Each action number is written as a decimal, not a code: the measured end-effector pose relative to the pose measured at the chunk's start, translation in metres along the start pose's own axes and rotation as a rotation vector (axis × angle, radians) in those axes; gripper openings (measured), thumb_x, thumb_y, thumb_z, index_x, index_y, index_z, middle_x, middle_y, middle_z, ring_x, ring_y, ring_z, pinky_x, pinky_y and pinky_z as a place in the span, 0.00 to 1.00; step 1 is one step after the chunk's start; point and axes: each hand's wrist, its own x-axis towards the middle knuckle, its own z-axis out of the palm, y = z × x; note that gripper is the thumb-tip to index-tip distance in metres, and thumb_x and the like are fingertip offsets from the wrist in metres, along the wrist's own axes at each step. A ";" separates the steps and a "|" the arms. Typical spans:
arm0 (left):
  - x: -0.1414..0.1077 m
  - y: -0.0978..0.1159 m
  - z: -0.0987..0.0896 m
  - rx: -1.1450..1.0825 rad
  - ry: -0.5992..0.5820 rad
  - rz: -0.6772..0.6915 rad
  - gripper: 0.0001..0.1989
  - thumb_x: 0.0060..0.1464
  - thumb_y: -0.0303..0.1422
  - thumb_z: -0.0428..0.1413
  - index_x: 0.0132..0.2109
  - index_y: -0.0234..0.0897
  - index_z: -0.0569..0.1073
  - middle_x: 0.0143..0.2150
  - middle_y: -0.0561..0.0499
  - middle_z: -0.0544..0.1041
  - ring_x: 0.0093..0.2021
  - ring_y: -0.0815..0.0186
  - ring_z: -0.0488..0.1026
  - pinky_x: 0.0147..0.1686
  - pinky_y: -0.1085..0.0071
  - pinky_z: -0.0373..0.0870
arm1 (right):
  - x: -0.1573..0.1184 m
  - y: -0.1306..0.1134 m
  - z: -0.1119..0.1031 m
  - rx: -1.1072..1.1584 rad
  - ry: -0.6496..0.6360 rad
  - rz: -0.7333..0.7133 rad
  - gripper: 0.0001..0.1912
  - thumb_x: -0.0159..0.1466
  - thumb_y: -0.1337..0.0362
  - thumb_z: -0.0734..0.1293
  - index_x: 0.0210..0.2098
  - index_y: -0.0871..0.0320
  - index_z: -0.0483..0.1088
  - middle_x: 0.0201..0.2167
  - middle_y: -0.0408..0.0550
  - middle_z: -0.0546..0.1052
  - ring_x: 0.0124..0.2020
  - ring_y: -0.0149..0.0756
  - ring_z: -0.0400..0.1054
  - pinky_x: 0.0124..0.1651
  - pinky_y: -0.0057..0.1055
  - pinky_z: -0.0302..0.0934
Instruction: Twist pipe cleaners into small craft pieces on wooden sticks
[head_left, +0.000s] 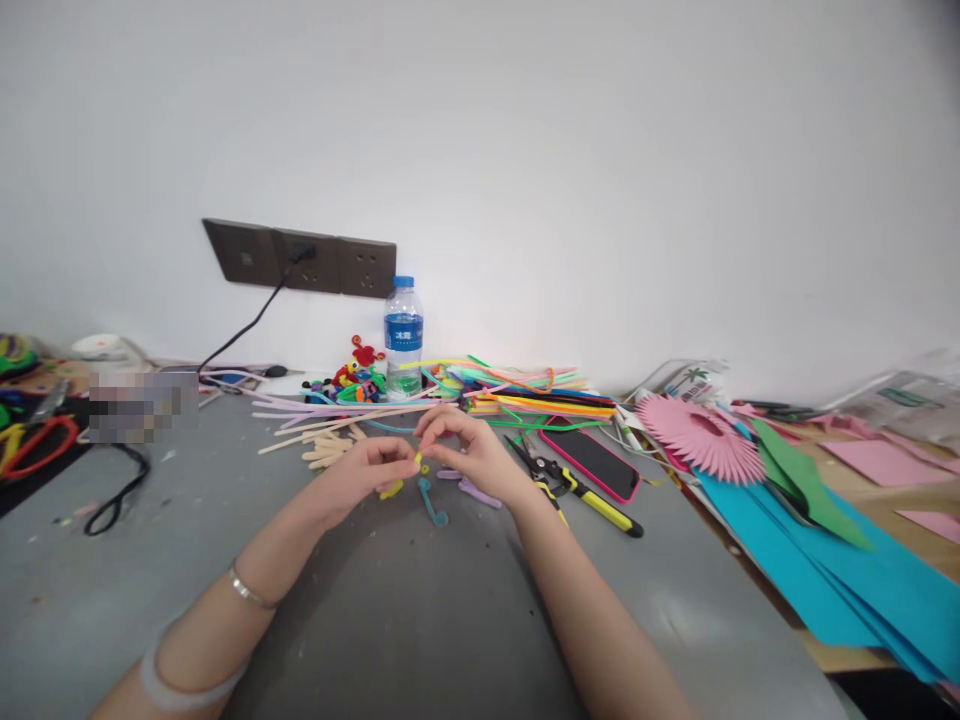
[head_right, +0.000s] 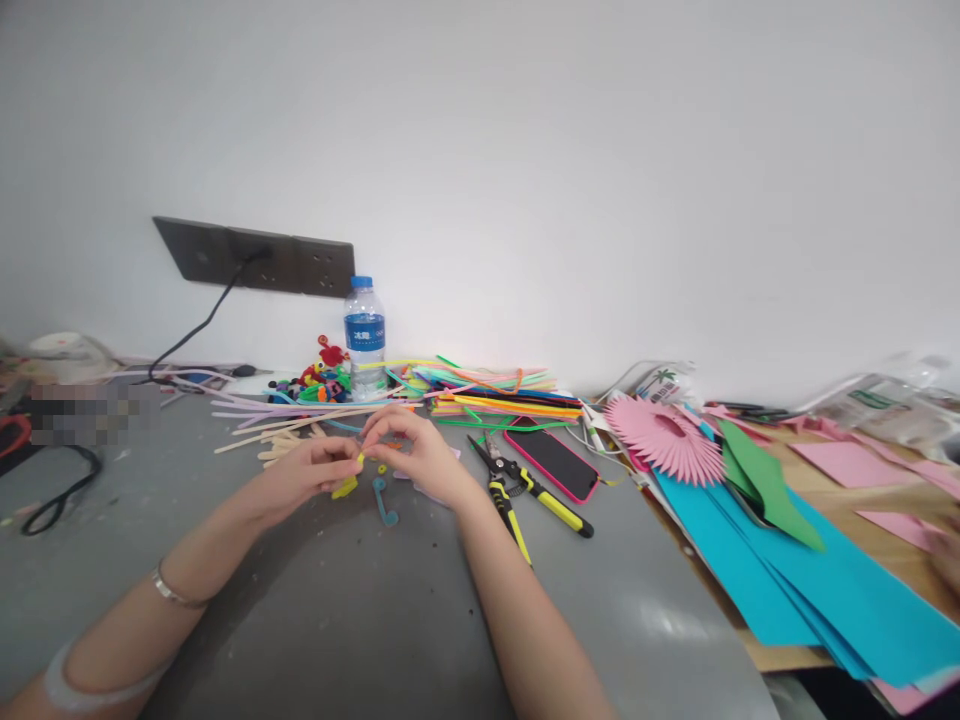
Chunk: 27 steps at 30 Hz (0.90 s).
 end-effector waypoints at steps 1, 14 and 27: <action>0.000 -0.001 -0.001 -0.031 0.023 0.007 0.17 0.51 0.42 0.64 0.28 0.34 0.70 0.23 0.58 0.60 0.23 0.74 0.54 0.24 0.74 0.51 | 0.001 0.001 0.003 -0.035 0.051 -0.037 0.07 0.64 0.60 0.71 0.31 0.56 0.73 0.37 0.48 0.75 0.43 0.38 0.69 0.49 0.36 0.61; 0.006 -0.004 0.023 -0.444 0.451 0.070 0.20 0.35 0.44 0.72 0.28 0.35 0.74 0.24 0.59 0.63 0.23 0.76 0.58 0.23 0.79 0.58 | -0.003 0.014 0.041 -0.266 0.487 -0.131 0.05 0.63 0.65 0.68 0.30 0.54 0.71 0.34 0.48 0.75 0.40 0.41 0.69 0.49 0.41 0.59; 0.001 0.001 0.009 -0.182 0.116 -0.018 0.21 0.44 0.47 0.67 0.27 0.33 0.72 0.24 0.56 0.63 0.23 0.74 0.55 0.23 0.74 0.49 | 0.000 0.003 -0.009 0.064 0.016 0.025 0.11 0.63 0.56 0.71 0.32 0.56 0.74 0.35 0.47 0.75 0.41 0.37 0.68 0.49 0.36 0.61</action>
